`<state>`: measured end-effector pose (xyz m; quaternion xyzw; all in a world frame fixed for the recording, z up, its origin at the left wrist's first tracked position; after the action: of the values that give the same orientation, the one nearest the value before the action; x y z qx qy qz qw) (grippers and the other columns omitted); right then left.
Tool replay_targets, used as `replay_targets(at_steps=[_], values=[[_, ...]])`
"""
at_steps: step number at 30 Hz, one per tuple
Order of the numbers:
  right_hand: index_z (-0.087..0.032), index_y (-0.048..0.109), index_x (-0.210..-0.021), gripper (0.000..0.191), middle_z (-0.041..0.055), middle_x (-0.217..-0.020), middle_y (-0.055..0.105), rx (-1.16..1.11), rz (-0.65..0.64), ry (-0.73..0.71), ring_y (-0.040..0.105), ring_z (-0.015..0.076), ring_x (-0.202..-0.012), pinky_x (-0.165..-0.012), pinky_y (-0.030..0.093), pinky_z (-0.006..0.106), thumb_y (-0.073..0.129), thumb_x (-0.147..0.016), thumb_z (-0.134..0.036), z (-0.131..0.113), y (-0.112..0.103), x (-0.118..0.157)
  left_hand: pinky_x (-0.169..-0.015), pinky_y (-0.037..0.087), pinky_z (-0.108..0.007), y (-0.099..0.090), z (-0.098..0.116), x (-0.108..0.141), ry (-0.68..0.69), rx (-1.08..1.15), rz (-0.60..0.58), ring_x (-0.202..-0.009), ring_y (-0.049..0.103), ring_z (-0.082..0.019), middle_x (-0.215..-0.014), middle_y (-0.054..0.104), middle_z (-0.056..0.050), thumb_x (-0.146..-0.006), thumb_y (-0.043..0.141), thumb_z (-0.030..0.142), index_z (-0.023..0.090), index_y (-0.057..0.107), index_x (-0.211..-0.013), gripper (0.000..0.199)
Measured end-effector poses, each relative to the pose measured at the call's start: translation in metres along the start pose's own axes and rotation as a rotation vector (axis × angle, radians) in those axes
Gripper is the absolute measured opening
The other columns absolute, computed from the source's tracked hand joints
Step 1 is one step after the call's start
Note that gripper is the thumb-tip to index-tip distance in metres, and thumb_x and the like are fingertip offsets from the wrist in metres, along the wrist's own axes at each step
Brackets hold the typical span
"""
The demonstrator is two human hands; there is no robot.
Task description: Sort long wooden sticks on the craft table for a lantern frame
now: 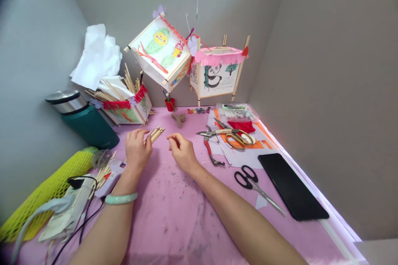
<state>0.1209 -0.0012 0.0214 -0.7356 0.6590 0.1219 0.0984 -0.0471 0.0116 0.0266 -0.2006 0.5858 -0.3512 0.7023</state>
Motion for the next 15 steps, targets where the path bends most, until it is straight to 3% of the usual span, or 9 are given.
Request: replay_targets(at_steps=[4, 8, 11, 15], values=[[-0.018, 0.061, -0.094, 0.017, -0.0041, -0.06, 0.051, 0.098, 0.014, -0.061, 0.048, 0.0089, -0.052, -0.051, 0.038, 0.02, 0.05, -0.087, -0.029, -0.006, -0.019, 0.029, -0.086, 0.039, -0.038, -0.013, 0.006, -0.001, 0.148, 0.175, 0.18, -0.094, 0.052, -0.024, -0.094, 0.064, -0.009, -0.086, 0.048, 0.017, 0.017, 0.063, -0.09, 0.015], [-0.018, 0.059, -0.096, 0.018, -0.004, -0.059, 0.049, 0.153, 0.077, -0.079, 0.046, 0.0095, -0.051, -0.051, 0.037, 0.021, 0.048, -0.089, -0.032, -0.006, -0.041, 0.055, -0.085, 0.041, -0.037, -0.043, 0.019, 0.009, 0.189, 0.279, 0.162, -0.092, 0.054, -0.022, -0.091, 0.065, -0.008, -0.086, 0.049, 0.018, 0.017, 0.062, -0.091, 0.013], [-0.018, 0.058, -0.096, 0.02, -0.0036, -0.059, 0.049, 0.171, 0.127, -0.076, 0.044, 0.0097, -0.05, -0.05, 0.037, 0.022, 0.045, -0.091, -0.033, -0.005, -0.052, 0.071, -0.081, 0.043, -0.034, -0.074, 0.033, 0.042, 0.227, 0.41, 0.053, -0.087, 0.057, -0.019, -0.087, 0.065, -0.007, -0.087, 0.05, 0.017, 0.018, 0.06, -0.088, 0.01], [-0.018, 0.059, -0.093, 0.024, -0.0034, -0.057, 0.049, 0.212, 0.073, -0.034, 0.044, 0.0098, -0.049, -0.05, 0.036, 0.022, 0.045, -0.092, -0.037, -0.007, -0.058, 0.092, -0.064, 0.043, -0.026, -0.104, 0.042, 0.13, 0.397, 0.608, -0.284, -0.066, 0.057, -0.014, -0.069, 0.063, -0.004, -0.088, 0.045, 0.015, 0.018, 0.06, -0.077, 0.018]])
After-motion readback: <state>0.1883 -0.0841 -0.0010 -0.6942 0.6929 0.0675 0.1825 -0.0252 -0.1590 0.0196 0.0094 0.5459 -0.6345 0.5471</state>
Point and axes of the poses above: each hand's wrist, its own x-axis away from the middle knuckle, its own y-axis out of the palm, z = x × y, the point moved 1 cm from there along -x, towards the middle knuckle
